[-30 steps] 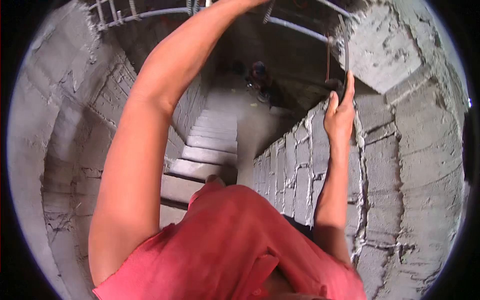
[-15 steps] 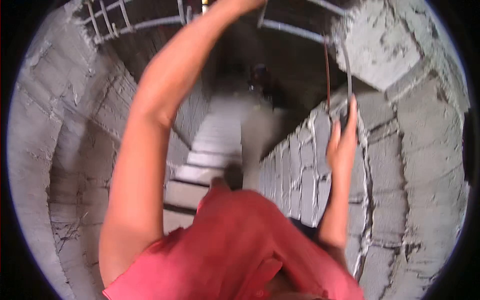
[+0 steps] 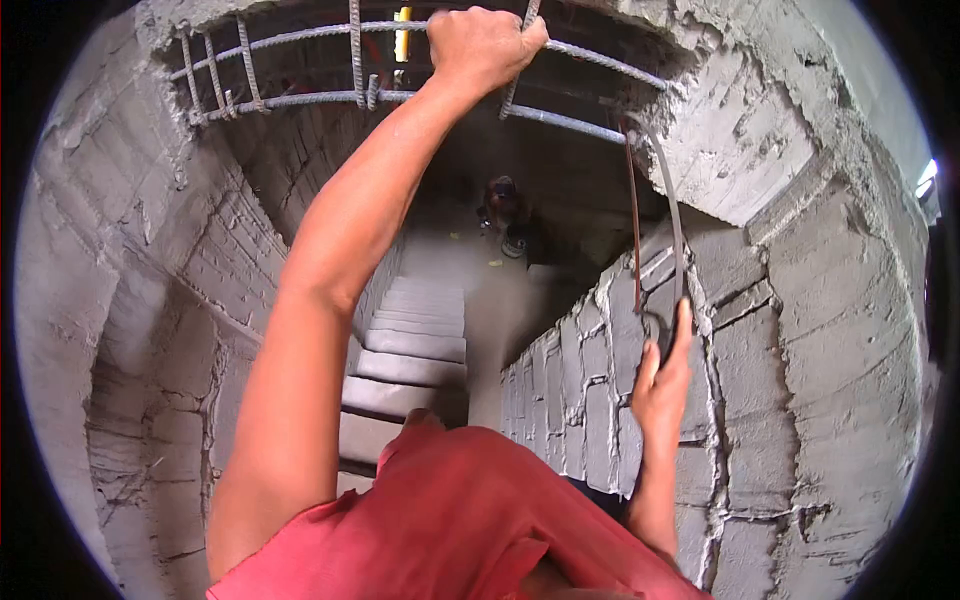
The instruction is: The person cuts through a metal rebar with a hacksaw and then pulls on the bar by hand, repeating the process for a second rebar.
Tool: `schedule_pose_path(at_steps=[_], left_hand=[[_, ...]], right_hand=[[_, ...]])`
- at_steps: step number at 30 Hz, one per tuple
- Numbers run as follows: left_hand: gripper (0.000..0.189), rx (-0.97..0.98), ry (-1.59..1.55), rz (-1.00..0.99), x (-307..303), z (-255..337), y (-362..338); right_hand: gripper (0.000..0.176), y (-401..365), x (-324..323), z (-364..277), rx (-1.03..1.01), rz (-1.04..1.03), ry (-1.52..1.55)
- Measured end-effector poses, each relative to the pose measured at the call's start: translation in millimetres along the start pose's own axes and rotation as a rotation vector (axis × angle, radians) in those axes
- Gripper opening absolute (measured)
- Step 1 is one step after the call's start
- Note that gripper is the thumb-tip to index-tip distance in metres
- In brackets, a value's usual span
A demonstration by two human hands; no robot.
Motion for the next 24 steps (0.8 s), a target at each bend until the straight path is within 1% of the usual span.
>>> schedule_pose_path(at_steps=[1, 2, 3, 4, 5, 6, 7, 8, 9, 10, 11, 12, 13, 15, 16, 17, 19, 20, 21, 22, 23, 24], left_hand=[[0.055, 0.041, 0.031, -0.038, 1, 3, -5], [0.055, 0.005, -0.006, -0.009, -1, 2, -3], [0.056, -0.032, -0.048, 0.006, 0, 1, -4], [0.057, -0.025, -0.056, 0.041, 3, 1, -2], [0.035, 0.315, -0.037, 0.187, -24, 10, -19], [0.035, 0.322, -0.014, 0.172, -22, 4, -11], [0.035, 0.339, -0.009, 0.128, -10, 4, -16], [0.034, 0.262, 0.088, 0.116, -14, 5, -14], [0.034, 0.314, -0.003, 0.075, -15, 7, -14], [0.045, 0.138, -0.019, -0.009, -7, 6, -12], [0.059, -0.044, -0.022, -0.079, -3, 0, -3], [0.061, -0.084, -0.013, -0.121, -2, 0, -3], [0.061, -0.071, -0.017, -0.126, -4, 0, -3], [0.036, 0.241, 0.026, 0.086, -16, 11, -15], [0.037, 0.231, 0.006, 0.065, -15, 8, -14], [0.039, 0.301, -0.051, 0.112, -22, 7, -16], [0.040, 0.136, -0.088, -0.029, -17, 1, -11], [0.041, 0.269, -0.074, 0.094, -15, 3, -15], [0.040, 0.260, -0.067, 0.076, -17, 5, -14], [0.041, 0.209, -0.037, 0.055, -16, 8, -14], [0.042, 0.171, -0.002, 0.032, -15, 8, -13], [0.042, 0.191, -0.010, 0.009, -12, 10, -20]], right_hand=[[0.065, 22, -1, -5, -0.001, 0.005, 0.011], [0.065, 48, 4, -6, -0.004, 0.017, 0.021], [0.066, 76, 15, -1, 0.004, 0.029, 0.096], [0.066, 96, 27, 6, -0.062, 0.092, 0.082], [0.065, 98, 26, -1, -0.112, 0.127, 0.064], [0.066, 97, 24, -8, -0.067, 0.098, 0.072], [0.066, 79, 19, -13, 0.011, 0.056, 0.073], [0.066, 56, 8, -22, -0.082, 0.058, 0.095], [0.065, 22, 2, -16, -0.048, 0.023, 0.011], [0.065, -9, -5, -13, 0.019, -0.005, 0.001], [0.066, -21, -5, -7, 0.082, -0.031, 0.057], [0.066, -5, -5, -10, 0.026, -0.014, 0.059], [0.066, 21, -4, -10, -0.023, 0.005, 0.056], [0.067, 80, 21, 2, 0.025, 0.034, 0.075], [0.067, 97, 28, 3, -0.138, 0.154, 0.023], [0.068, 97, 23, -7, 0.058, 0.049, 0.119], [0.069, 71, 17, -13, 0.066, 0.030, 0.069], [0.067, 44, 8, -16, -0.073, 0.043, 0.045], [0.065, 10, 2, -12, 0.007, 0.019, 0.060], [0.065, -11, -5, -18, 0.066, -0.033, 0.037], [0.064, -10, -6, -16, 0.084, -0.024, 0.129], [0.064, -2, -3, -14, 0.069, -0.026, 0.083]])
Point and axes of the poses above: each hand's wrist, its own y-axis towards the middle knuckle, its own x-axis out of the palm, z = x × y, the point moved 5 cm from there along y, towards the middle knuckle, and after that the axes turned 14 degrees about -x, right-handed, at the moved point
